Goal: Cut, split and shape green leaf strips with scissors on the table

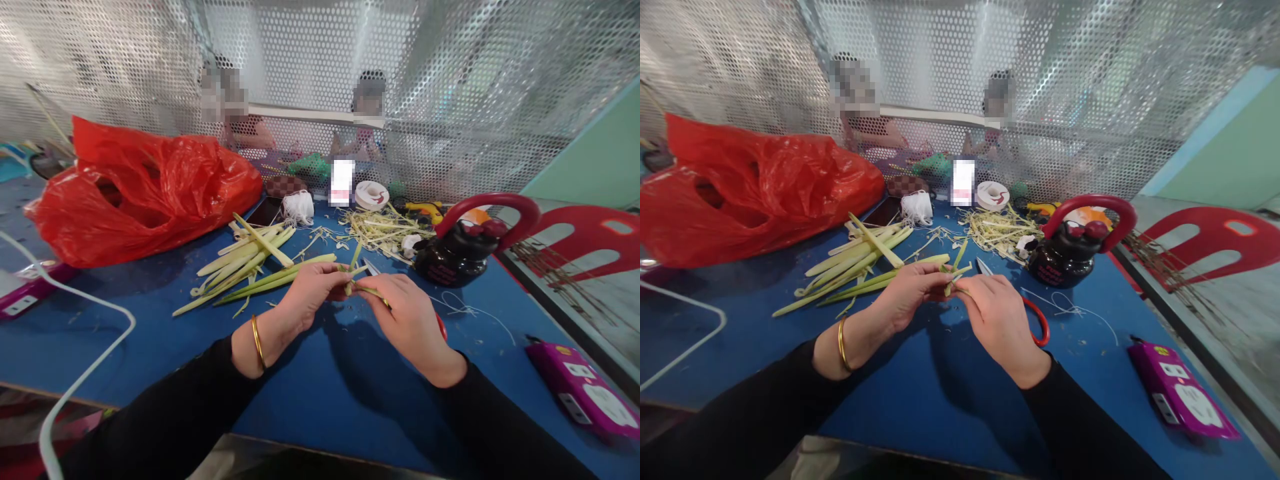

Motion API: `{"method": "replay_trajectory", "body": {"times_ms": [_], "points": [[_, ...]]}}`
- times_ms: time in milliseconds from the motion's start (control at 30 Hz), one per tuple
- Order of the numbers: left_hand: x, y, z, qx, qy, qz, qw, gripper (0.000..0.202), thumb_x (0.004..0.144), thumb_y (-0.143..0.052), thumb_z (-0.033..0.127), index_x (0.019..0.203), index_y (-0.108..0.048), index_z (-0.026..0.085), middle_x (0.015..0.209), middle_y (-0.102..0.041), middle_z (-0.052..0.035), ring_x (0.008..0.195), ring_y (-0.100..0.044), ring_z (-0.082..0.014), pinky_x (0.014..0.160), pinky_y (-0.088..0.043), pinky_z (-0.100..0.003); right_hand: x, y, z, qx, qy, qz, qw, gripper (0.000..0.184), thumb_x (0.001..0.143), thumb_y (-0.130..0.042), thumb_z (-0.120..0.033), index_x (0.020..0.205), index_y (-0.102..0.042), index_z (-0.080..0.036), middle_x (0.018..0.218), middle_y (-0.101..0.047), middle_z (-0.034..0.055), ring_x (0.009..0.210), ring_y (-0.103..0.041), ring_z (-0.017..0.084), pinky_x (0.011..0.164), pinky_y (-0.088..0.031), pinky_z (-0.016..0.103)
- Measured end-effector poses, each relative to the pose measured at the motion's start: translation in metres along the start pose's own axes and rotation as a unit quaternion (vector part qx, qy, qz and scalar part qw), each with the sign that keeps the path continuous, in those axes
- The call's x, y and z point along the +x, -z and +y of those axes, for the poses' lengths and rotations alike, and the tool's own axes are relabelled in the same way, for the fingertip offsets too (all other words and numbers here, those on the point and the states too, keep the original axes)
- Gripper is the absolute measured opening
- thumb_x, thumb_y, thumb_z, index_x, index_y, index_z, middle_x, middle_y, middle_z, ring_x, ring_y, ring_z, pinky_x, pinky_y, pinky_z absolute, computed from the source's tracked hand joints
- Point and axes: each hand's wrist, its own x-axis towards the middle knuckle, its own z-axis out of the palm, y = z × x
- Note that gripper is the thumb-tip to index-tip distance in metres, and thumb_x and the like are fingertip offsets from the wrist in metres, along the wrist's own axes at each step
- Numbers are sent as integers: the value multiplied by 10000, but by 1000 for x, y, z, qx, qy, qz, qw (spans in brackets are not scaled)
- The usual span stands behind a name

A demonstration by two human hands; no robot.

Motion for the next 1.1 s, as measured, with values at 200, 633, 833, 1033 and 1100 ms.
{"method": "replay_trajectory", "body": {"times_ms": [200, 633, 833, 1033, 1100], "points": [[-3, -3, 1, 59, 17, -70, 996, 84, 657, -702, 190, 720, -714, 137, 542, -637, -19, 480, -506, -85, 547, -405, -233, 3, 6, 3, -26, 16, 50, 998, 65, 888, -603, -197, 838, -641, -217, 781, -706, 13, 737, -629, 184, 832, -422, 378], [-8, -5, -1, 113, 9, -118, 987, 104, 706, -599, 137, 768, -679, 160, 571, -615, 9, 540, -549, -100, 619, -449, -241, -1, -4, 8, -23, -146, 13, 989, 220, 873, -567, -226, 677, -468, -219, 613, -550, -22, 575, -490, 153, 569, -345, 272], [-5, -4, -3, 87, 21, -114, 989, 45, 734, -661, 171, 749, -624, 149, 615, -647, 1, 600, -629, -113, 689, -488, -260, -1, -7, 8, 10, -227, -18, 974, 232, 889, -521, -270, 691, -407, -229, 571, -478, -49, 524, -417, 134, 536, -295, 255], [-4, -9, -10, 69, 15, -88, 994, 116, 674, -734, 178, 756, -662, 138, 645, -635, 19, 605, -621, -107, 693, -509, -271, 2, -8, 6, 56, -276, -10, 959, 250, 870, -529, -283, 662, -403, -224, 556, -455, -56, 529, -408, 126, 539, -297, 251], [-4, -11, -14, 67, -11, -66, 995, 103, 660, -736, 154, 743, -679, 129, 661, -635, 24, 596, -600, -93, 676, -504, -252, 3, -8, 5, 71, -282, -7, 957, 253, 862, -530, -279, 650, -404, -222, 551, -450, -57, 526, -402, 122, 529, -295, 249]]}}
